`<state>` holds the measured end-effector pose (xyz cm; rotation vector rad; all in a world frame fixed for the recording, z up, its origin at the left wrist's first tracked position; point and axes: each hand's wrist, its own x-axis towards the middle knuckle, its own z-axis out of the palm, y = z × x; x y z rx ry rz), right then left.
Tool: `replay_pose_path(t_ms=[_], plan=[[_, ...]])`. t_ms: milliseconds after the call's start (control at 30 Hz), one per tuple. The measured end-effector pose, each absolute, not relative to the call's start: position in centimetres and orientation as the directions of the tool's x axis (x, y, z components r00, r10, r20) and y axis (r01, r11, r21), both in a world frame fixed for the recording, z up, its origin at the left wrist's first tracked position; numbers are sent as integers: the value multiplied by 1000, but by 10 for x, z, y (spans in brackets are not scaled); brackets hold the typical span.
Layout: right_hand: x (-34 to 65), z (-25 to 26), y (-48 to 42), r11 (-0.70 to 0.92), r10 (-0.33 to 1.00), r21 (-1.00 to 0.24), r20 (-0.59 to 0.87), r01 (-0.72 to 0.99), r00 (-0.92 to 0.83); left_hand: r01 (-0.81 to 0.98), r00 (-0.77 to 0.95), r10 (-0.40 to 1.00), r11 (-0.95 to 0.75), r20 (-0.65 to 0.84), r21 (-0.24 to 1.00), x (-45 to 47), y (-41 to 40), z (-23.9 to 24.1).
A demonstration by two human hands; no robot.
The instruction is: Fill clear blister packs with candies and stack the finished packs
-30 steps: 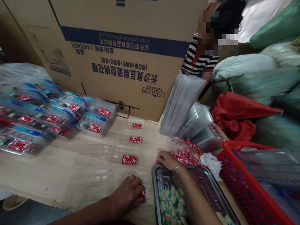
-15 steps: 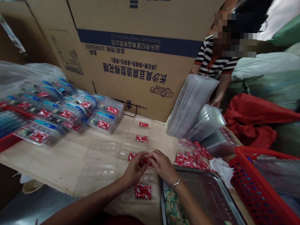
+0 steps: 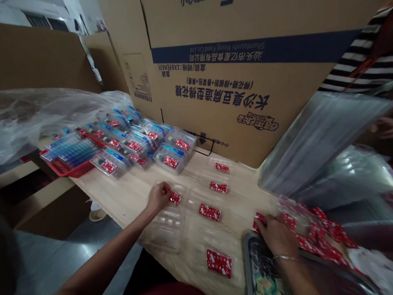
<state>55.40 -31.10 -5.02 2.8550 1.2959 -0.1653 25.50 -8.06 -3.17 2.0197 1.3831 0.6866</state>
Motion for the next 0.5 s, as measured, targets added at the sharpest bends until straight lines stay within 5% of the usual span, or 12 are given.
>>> replay_pose_path(t_ms=[167, 300, 500], plan=[[559, -50, -300, -534, 812, -362, 34, 764, 583, 719, 436, 889, -440, 144, 539, 249, -96, -29], [506, -28, -284, -150, 875, -589, 294, 794, 384, 746, 533, 827, -559, 179, 362, 243, -100, -36], [365, -18, -244, 295, 950, -581, 261, 759, -169, 695, 606, 773, -630, 190, 346, 250, -84, -40]])
